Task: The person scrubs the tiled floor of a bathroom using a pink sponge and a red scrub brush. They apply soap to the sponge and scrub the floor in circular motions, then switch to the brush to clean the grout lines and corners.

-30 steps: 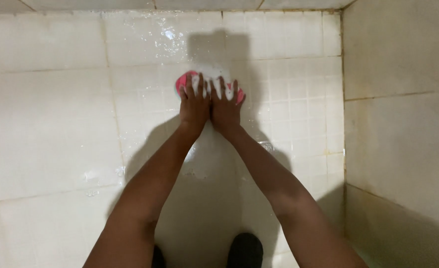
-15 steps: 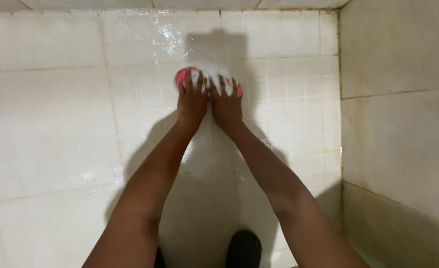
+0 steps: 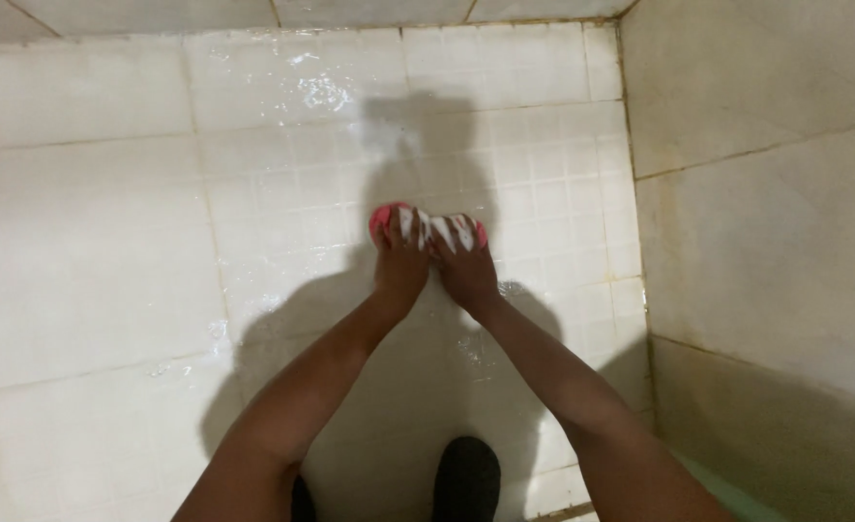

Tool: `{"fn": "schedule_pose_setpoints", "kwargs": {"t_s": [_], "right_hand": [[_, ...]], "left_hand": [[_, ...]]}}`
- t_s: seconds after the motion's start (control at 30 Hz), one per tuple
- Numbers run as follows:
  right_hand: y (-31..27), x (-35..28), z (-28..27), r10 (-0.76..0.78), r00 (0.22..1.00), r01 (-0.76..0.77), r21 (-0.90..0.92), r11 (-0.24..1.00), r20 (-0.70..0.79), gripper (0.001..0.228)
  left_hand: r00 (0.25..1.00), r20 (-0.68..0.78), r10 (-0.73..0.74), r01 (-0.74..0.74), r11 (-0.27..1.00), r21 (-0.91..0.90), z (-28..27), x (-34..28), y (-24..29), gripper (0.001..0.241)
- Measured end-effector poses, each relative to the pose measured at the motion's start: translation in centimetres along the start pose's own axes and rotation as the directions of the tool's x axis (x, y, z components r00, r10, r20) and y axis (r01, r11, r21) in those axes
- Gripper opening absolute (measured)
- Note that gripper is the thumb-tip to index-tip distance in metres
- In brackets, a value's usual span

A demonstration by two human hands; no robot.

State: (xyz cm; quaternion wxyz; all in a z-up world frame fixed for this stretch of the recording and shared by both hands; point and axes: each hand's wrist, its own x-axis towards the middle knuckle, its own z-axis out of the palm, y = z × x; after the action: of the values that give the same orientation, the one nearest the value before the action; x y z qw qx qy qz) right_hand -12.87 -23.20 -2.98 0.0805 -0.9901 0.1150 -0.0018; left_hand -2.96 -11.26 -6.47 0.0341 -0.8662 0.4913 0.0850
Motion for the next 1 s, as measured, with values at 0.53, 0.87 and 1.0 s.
{"fn": "schedule_pose_setpoints", "kwargs": {"t_s": [0.53,0.87,1.0], "right_hand": [[5.0,10.7,2.1,0.222,0.975,-0.221,0.049,0.974,-0.025,0.051],[5.9,14.4,1.9,0.357,0.934,-0.357,0.056,0.932,0.010,0.055],[6.1,13.8,1.9,0.360,0.930,-0.364,0.056,0.930,0.069,0.060]], "left_hand": [[0.965,-0.262,0.000,-0.006,1.000,-0.020,0.2,12.5,-2.8,0.055],[0.983,-0.173,-0.055,0.045,0.997,-0.059,-1.6,16.3,-3.6,0.059],[0.983,-0.166,-0.073,0.067,0.997,-0.042,-0.5,15.9,-3.0,0.059]]}}
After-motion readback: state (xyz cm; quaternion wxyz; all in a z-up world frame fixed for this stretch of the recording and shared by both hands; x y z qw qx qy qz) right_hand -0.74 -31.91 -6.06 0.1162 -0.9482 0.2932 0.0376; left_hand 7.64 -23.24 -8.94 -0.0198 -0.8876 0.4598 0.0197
